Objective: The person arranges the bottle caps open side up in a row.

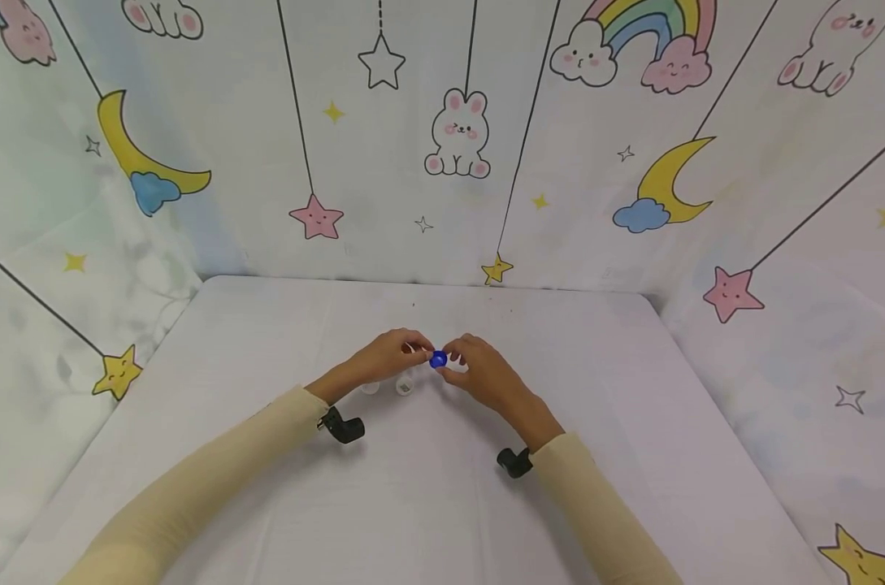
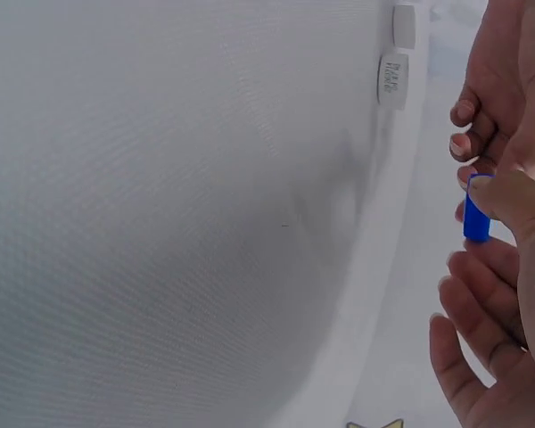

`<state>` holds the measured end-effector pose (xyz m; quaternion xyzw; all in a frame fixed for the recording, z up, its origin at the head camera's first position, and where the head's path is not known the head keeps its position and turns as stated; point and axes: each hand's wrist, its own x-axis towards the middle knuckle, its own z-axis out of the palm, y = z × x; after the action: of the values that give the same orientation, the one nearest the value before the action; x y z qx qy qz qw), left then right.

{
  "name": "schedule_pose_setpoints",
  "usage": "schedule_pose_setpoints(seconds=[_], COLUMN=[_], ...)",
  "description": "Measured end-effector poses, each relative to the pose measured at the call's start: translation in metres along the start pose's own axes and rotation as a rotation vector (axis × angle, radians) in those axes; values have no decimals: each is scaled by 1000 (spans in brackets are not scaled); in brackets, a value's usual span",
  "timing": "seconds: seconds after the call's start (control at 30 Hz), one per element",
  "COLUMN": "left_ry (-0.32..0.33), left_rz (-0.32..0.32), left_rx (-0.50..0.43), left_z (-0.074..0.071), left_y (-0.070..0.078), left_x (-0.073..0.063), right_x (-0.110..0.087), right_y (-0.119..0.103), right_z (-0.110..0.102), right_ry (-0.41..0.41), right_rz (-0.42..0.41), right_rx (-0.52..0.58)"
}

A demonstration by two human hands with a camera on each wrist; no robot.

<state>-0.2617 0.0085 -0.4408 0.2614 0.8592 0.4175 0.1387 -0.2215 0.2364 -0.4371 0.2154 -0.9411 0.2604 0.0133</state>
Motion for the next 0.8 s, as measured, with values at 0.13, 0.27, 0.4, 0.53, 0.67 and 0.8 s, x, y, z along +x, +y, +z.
schedule_pose_setpoints(seconds=[0.13,0.27,0.4,0.53,0.67,0.8], left_ry=[-14,-37,-47,-51,-56,-47], left_rz=[39,74,82,92,103,138], left_rx=[16,40,80,160,239,317], left_z=[3,7,9,11,14,18], left_y=[3,4,5,4,2,1], left_x=[-2,-4,-6,-8,-10,-11], right_x=[-1,-2,-3,-4,-5,-6], right_y=[-1,-2,-1,0,1,0], right_z=[-2,-2,-1,1,2,3], right_ry=[-41,-77,-115,-150,-177,-197], right_rz=[2,11,32,38,40,37], right_rx=[9,25,34,26,11,0])
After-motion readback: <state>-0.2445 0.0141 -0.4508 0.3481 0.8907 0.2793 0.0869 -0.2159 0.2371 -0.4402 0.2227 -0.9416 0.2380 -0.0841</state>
